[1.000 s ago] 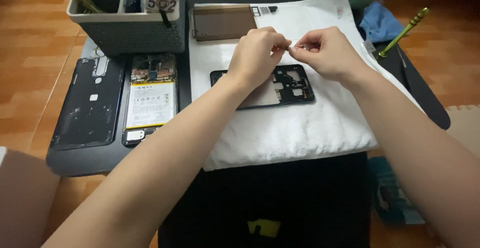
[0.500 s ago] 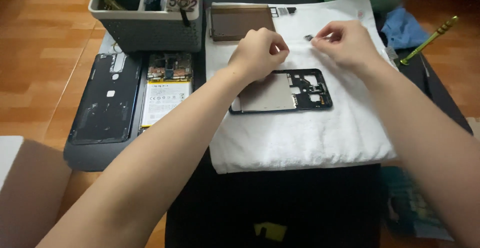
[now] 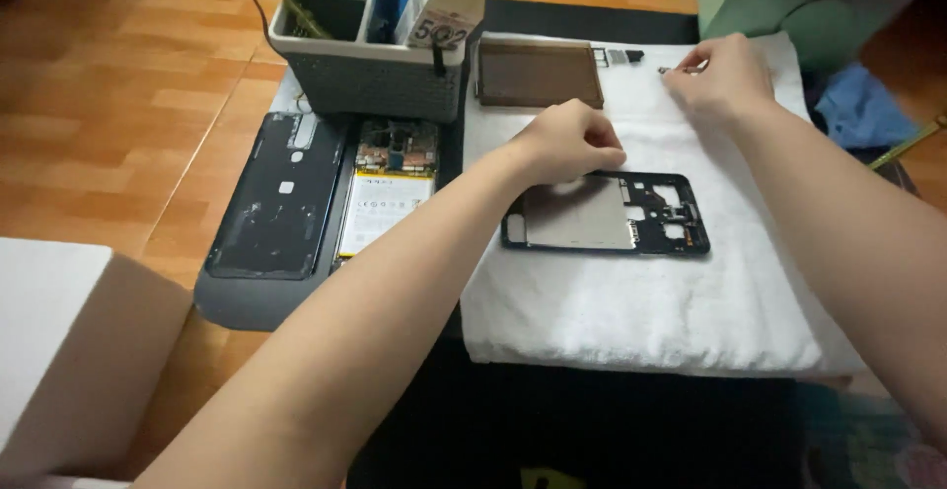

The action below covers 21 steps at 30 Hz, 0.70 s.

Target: Disassembling a smartphone frame by removing screws and small internal components using a screwdriver and tweezers.

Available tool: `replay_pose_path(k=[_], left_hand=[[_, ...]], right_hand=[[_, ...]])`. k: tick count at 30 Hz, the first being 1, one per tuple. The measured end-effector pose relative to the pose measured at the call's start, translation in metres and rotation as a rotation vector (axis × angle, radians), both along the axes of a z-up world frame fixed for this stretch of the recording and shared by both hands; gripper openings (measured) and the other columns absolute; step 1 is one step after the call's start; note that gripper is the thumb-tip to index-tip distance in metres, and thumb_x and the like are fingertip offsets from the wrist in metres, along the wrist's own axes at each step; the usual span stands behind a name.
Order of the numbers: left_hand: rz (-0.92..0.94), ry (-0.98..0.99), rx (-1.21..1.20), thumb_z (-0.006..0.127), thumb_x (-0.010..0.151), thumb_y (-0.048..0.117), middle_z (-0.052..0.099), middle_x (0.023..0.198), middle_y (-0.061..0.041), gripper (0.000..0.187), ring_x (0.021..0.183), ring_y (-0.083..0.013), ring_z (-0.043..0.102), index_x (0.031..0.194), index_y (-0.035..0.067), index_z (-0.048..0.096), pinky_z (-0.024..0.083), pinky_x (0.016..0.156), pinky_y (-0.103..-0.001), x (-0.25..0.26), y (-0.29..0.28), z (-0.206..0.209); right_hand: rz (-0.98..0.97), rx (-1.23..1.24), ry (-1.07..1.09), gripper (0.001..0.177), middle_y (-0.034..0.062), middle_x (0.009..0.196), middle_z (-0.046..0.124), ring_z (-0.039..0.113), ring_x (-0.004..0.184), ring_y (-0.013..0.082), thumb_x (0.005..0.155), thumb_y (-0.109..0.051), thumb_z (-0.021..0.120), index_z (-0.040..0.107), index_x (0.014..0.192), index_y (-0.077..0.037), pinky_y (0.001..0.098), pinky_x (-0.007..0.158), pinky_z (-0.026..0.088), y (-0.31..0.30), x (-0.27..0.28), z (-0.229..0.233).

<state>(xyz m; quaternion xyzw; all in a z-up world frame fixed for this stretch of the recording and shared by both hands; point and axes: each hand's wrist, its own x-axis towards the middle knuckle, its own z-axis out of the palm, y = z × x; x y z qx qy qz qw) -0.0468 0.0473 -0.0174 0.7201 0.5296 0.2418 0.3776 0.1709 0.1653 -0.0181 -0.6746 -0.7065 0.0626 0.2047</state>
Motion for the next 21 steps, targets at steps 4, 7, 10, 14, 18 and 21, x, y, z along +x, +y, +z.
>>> replay_pose_path(k=[4, 7, 10, 14, 18, 21], left_hand=[[-0.001, -0.034, 0.016, 0.069, 0.082, 0.032, 0.079, 0.089, 0.002, 0.019, 0.081, -0.0128, 0.069, 0.090, 0.018, 0.080, 0.052, 0.071, -0.030, -0.002, -0.001, -0.002], [-0.013, -0.068, -0.048, 0.066, 0.084, 0.031, 0.076, 0.091, 0.003, 0.020, 0.077, -0.0121, 0.065, 0.092, 0.018, 0.080, 0.051, 0.066, -0.028, -0.004, -0.003, 0.004], [-0.012, -0.101, -0.023, 0.067, 0.083, 0.031, 0.075, 0.085, 0.004, 0.020, 0.073, -0.0108, 0.063, 0.090, 0.019, 0.081, 0.050, 0.068, -0.028, -0.003, -0.003, 0.002], [-0.018, -0.112, -0.054, 0.064, 0.087, 0.031, 0.076, 0.094, 0.003, 0.022, 0.082, -0.0113, 0.065, 0.094, 0.017, 0.080, 0.052, 0.072, -0.028, -0.005, -0.009, 0.008], [-0.015, -0.108, -0.068, 0.063, 0.085, 0.031, 0.075, 0.094, 0.003, 0.024, 0.080, -0.0124, 0.064, 0.095, 0.017, 0.080, 0.052, 0.070, -0.028, -0.006, -0.014, 0.012], [-0.015, -0.116, -0.066, 0.063, 0.086, 0.030, 0.074, 0.091, 0.003, 0.023, 0.077, -0.0119, 0.063, 0.095, 0.017, 0.080, 0.051, 0.066, -0.028, -0.005, -0.011, 0.010]], right_hand=[[0.021, 0.023, -0.060, 0.022, 0.0074, 0.090, 0.076, 0.068, 0.085, 0.0320, 0.092, -0.042, 0.077, 0.079, 0.093, -0.020, 0.0471, 0.070, 0.051, 0.015, 0.003, -0.006], [-0.036, -0.024, -0.012, 0.022, 0.0051, 0.083, 0.070, 0.064, 0.083, 0.0313, 0.092, -0.040, 0.073, 0.076, 0.095, -0.019, 0.0476, 0.073, 0.049, -0.003, -0.004, 0.005], [-0.009, 0.024, 0.022, 0.023, 0.0075, 0.093, 0.073, 0.065, 0.093, 0.0313, 0.096, -0.041, 0.077, 0.078, 0.101, -0.019, 0.0468, 0.080, 0.049, -0.008, 0.000, 0.001], [0.018, 0.061, 0.023, 0.019, 0.0050, 0.092, 0.073, 0.065, 0.091, 0.0287, 0.095, -0.038, 0.079, 0.080, 0.102, -0.021, 0.0462, 0.080, 0.050, 0.001, 0.005, -0.006], [0.031, 0.051, 0.009, 0.012, 0.0025, 0.091, 0.071, 0.064, 0.091, 0.0299, 0.095, -0.036, 0.073, 0.080, 0.101, -0.028, 0.0465, 0.083, 0.048, 0.001, 0.001, -0.003], [0.088, -0.033, 0.044, 0.013, 0.0008, 0.081, 0.060, 0.051, 0.073, 0.0230, 0.101, -0.028, 0.068, 0.080, 0.107, -0.027, 0.0413, 0.067, 0.040, -0.005, -0.004, 0.005]])
